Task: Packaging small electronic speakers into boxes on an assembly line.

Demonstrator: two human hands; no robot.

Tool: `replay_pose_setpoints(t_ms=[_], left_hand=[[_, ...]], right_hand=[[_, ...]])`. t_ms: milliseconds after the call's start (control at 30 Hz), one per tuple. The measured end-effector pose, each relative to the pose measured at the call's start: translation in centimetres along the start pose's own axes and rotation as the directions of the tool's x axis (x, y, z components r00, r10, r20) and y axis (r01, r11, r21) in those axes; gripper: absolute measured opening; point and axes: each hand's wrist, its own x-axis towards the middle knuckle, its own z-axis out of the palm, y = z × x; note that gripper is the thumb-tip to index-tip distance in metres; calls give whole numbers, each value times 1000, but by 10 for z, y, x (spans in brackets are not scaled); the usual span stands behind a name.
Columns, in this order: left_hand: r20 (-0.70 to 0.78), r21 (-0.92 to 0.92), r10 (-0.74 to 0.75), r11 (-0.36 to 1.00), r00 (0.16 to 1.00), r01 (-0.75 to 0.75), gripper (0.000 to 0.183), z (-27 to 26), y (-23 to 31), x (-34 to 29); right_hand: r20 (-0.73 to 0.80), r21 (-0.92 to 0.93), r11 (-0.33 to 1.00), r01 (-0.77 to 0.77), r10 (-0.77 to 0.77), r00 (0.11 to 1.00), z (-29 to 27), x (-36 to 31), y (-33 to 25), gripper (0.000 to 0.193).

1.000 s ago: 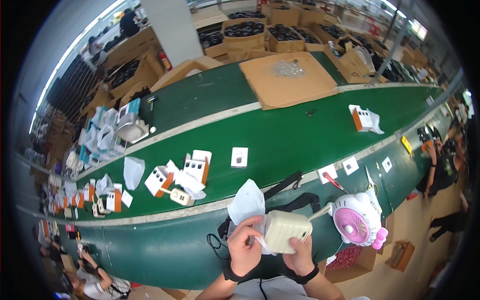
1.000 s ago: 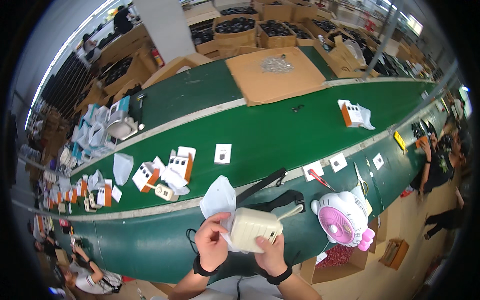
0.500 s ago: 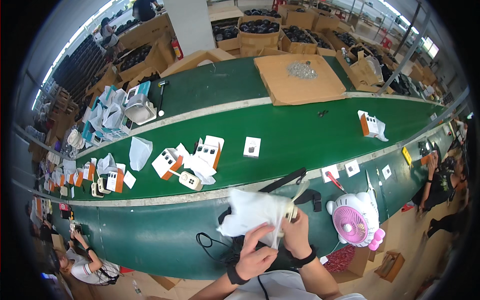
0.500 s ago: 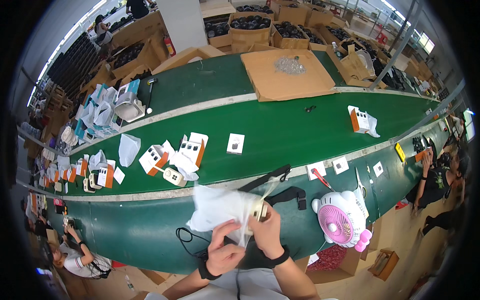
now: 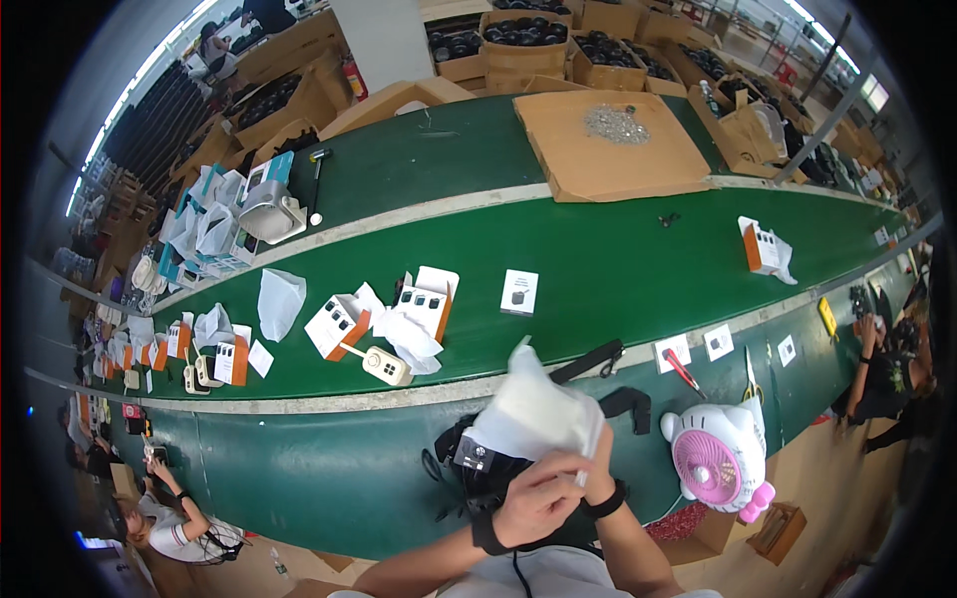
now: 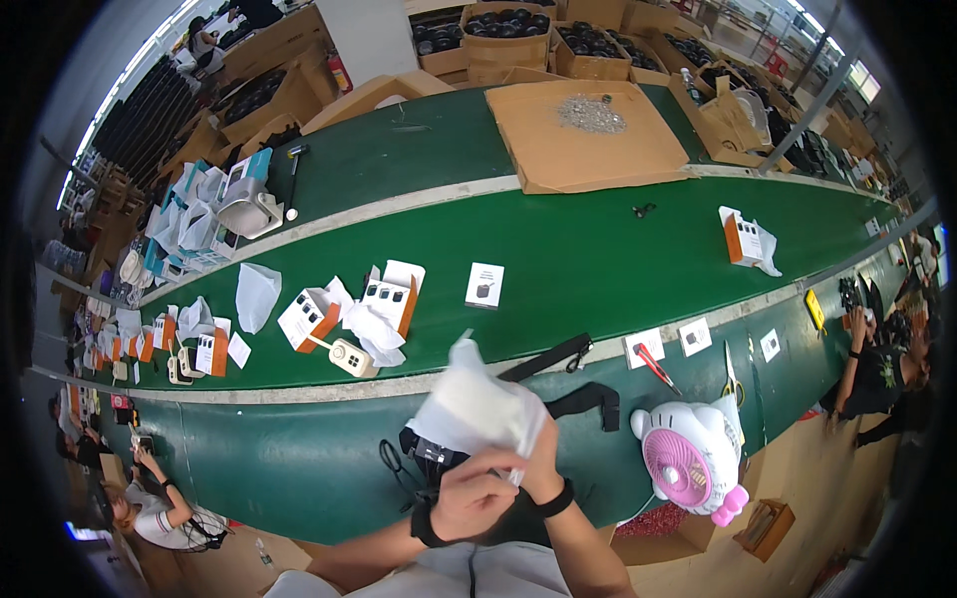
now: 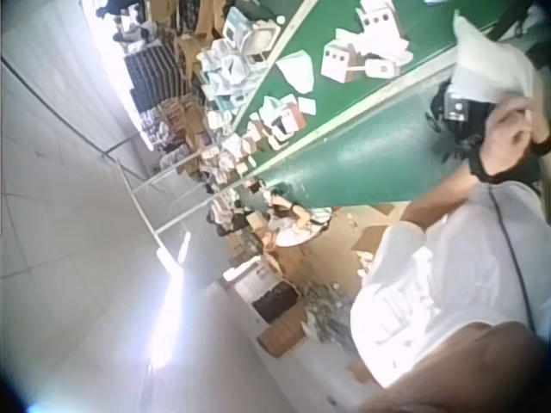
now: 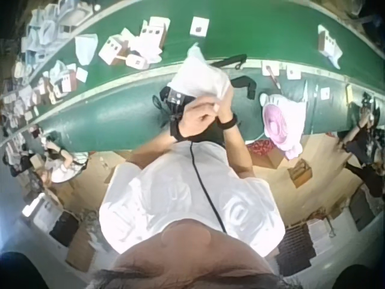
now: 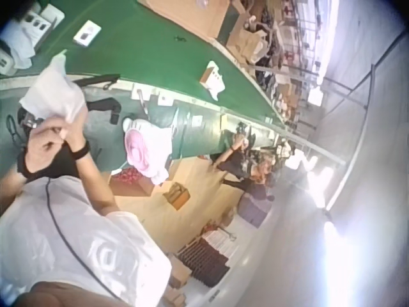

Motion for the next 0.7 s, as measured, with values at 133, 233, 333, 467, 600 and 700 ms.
replay_pose_setpoints(t_ms=[133, 233, 333, 467, 600, 700], left_hand=[[-282, 3, -419, 899, 863, 437, 10, -62, -56, 105], [-525, 487, -319, 648, 789, 586, 29, -162, -169, 171], [-604, 611, -585, 95, 541, 786, 60, -202, -239, 184], [-565, 599, -724, -30, 396, 800, 50, -216, -287, 167], [-379, 772, -596, 218, 708, 597, 24, -162, -251, 178], [-172, 725, -387, 573, 906, 382, 22, -88, -176, 148]], right_hand=[[-266, -338, 940, 37, -133, 955, -44, -30, 70, 55], [-218, 593, 781, -194, 388, 896, -69, -40, 66, 46], [-156, 628, 736, -252, 437, 886, -80, -40, 60, 46], [-133, 279, 934, -223, 268, 954, -84, -41, 46, 50], [-58, 420, 890, -176, 220, 974, -81, -32, 32, 55], [-171, 366, 922, -127, 201, 965, -65, -23, 40, 61]])
